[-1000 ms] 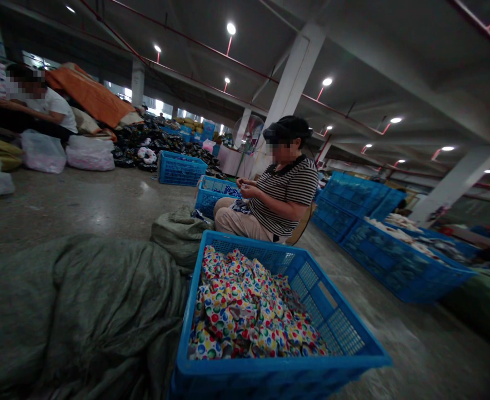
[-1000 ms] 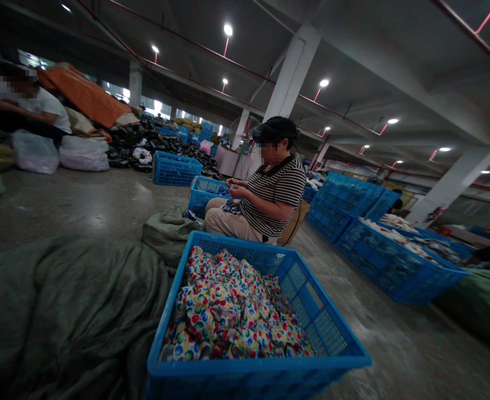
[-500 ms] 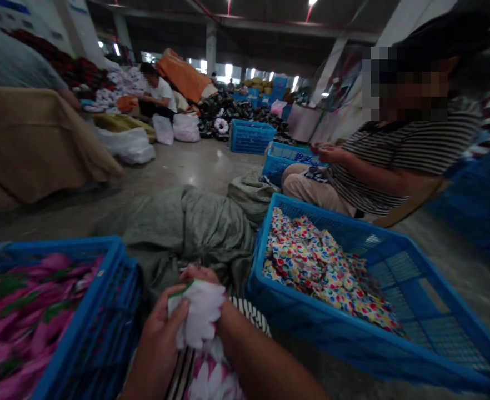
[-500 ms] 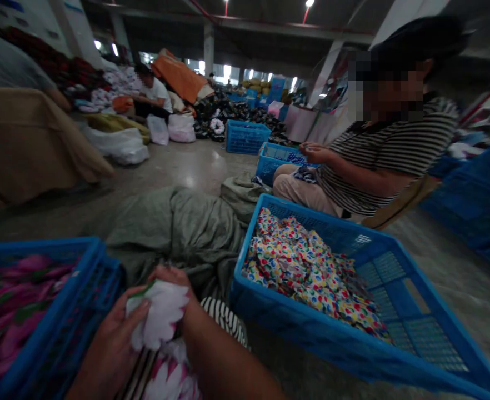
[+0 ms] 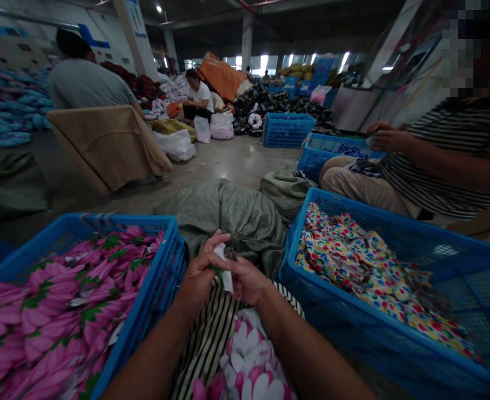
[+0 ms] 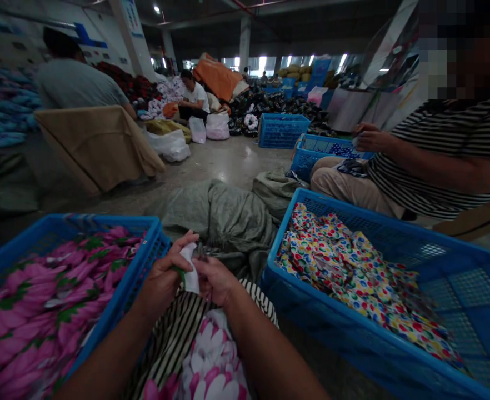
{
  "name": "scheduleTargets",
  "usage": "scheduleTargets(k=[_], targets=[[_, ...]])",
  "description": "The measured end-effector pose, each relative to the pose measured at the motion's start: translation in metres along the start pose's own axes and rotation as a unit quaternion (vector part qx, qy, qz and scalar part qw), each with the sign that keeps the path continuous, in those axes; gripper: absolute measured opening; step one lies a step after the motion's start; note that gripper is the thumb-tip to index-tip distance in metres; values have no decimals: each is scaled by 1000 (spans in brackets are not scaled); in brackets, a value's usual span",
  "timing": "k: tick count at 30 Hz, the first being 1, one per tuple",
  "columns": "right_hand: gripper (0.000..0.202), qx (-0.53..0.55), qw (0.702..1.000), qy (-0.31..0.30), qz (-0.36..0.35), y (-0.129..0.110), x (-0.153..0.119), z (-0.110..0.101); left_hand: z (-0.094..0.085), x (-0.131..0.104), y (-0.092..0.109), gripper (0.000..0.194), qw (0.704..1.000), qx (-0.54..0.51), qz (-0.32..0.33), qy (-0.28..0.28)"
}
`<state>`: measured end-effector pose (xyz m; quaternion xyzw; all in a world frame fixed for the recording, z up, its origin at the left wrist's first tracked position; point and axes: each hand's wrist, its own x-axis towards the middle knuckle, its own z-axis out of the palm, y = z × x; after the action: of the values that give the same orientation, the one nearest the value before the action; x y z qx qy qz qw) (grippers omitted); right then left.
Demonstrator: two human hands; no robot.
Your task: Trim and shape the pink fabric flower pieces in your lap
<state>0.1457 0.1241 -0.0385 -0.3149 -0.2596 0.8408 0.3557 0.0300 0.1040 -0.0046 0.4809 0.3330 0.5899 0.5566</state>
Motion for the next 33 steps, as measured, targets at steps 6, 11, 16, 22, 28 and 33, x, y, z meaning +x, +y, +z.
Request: scheduleTargets(k=[6,11,16,22,28,33], targets=[[35,13,989,91,-115,0,7,-1,-4,9,-4,33,989,-69,-62,116],[35,29,964,169,-205,0,15,-3,-5,5,-11,28,948,-207,-185,155],[31,21,952,204,-226,1,17,0,1,5,-12,20,955,-185,-154,175],[28,7,955,219,-201,1,18,-3,-4,6,-10,9,955,-183,-128,194],[28,2,955,226,-191,0,16,-5,-8,5,-9,10,959,-175,-119,189],[30,3,956,209,-207,-2,16,-4,-7,5,-6,12,968,-141,-92,185]])
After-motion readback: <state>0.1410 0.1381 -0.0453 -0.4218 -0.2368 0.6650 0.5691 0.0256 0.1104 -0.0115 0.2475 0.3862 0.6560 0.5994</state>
